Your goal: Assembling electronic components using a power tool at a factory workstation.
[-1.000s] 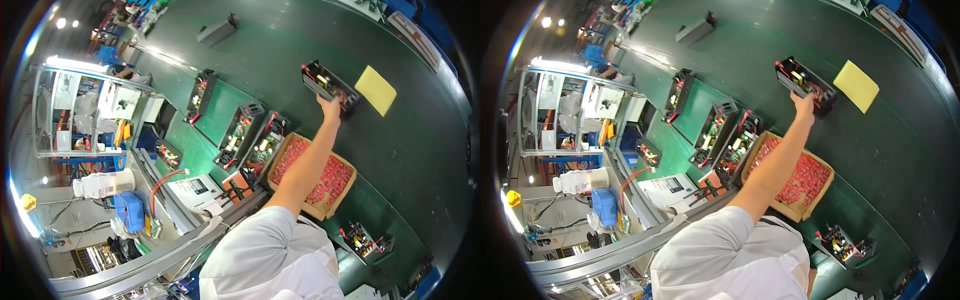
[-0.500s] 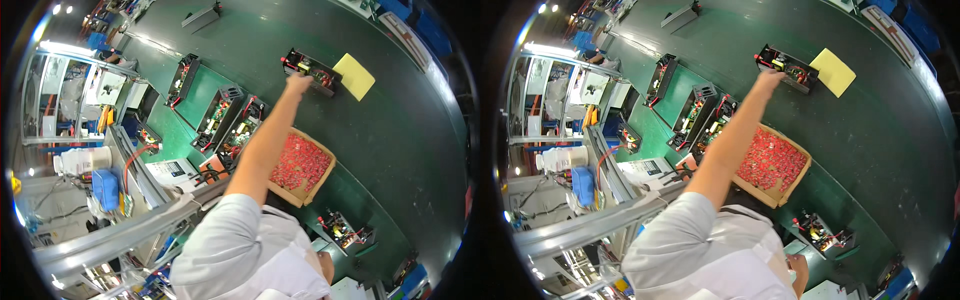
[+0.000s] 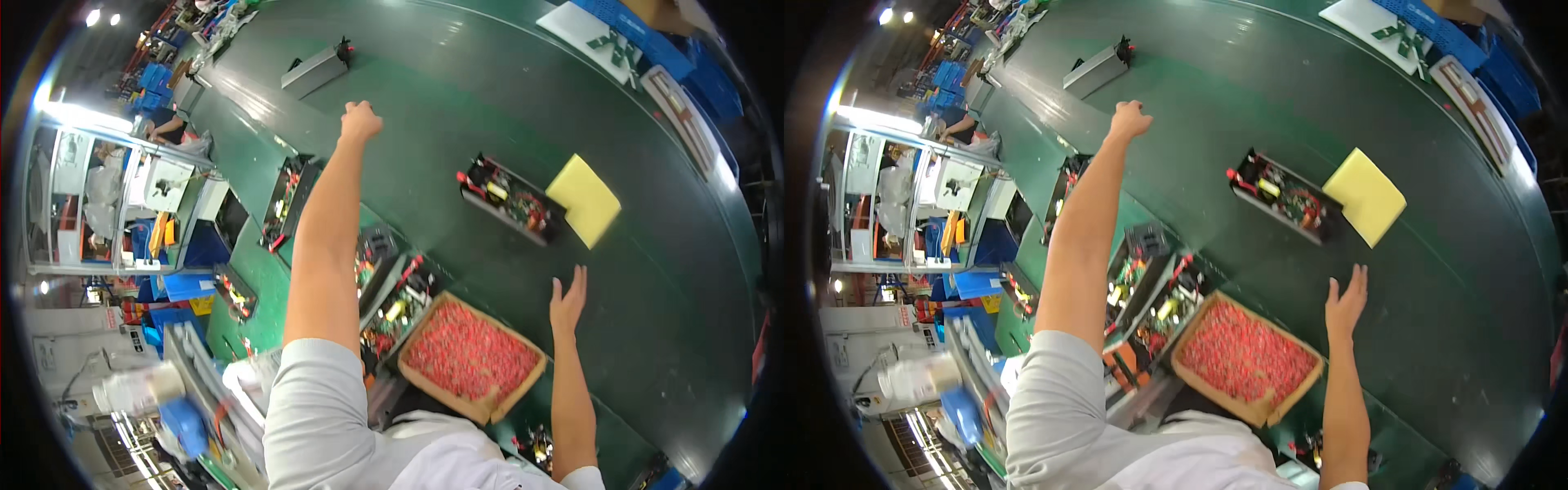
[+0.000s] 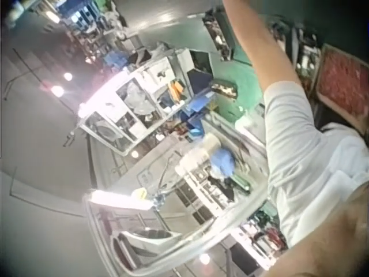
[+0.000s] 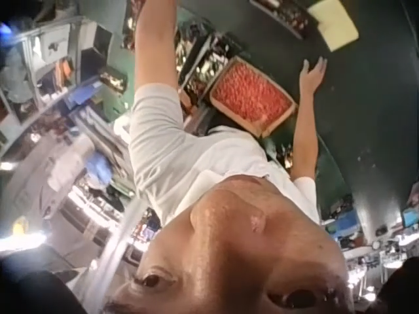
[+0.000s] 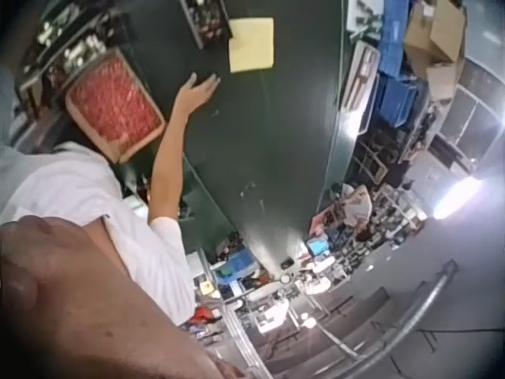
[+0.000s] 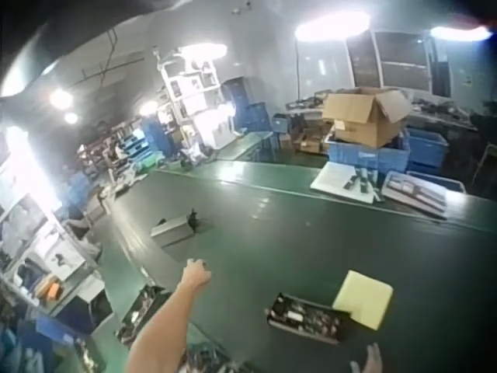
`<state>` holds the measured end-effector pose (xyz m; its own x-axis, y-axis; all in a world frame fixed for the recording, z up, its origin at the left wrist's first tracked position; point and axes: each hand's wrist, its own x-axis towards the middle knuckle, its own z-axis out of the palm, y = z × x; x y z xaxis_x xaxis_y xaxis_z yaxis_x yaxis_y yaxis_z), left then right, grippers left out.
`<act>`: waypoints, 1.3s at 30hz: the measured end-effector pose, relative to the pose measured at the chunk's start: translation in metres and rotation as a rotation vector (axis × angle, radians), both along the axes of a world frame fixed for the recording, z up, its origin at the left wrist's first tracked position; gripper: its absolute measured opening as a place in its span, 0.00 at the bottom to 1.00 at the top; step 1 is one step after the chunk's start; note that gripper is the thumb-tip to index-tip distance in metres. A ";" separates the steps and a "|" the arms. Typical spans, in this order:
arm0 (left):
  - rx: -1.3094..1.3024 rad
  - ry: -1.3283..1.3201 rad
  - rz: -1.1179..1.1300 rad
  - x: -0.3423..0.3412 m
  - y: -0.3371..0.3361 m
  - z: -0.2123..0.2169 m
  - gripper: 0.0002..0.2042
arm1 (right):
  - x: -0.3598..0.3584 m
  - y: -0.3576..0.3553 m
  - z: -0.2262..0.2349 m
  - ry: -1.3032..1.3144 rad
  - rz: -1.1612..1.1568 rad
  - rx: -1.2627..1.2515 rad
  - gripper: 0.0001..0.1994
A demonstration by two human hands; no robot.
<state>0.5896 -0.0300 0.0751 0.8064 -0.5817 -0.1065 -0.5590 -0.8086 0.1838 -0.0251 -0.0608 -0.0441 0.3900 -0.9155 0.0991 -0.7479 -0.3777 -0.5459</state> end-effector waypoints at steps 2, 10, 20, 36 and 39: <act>0.032 -0.083 -0.007 0.058 -0.007 -0.008 0.27 | 0.016 -0.004 -0.012 0.208 0.028 -0.167 0.28; 0.212 -0.325 0.082 0.261 -0.060 -0.043 0.42 | 0.009 -0.011 -0.008 0.426 0.064 -0.194 0.28; 0.273 -0.428 0.032 0.402 -0.099 -0.079 0.47 | -0.129 0.041 -0.035 0.610 -0.173 0.456 0.21; -0.213 -0.778 -0.509 0.155 -0.018 -0.008 0.30 | 0.029 -0.015 0.008 0.526 0.065 -0.248 0.29; -0.393 -0.510 -0.566 0.050 -0.040 0.042 0.25 | 0.034 -0.014 0.018 0.402 0.045 -0.146 0.26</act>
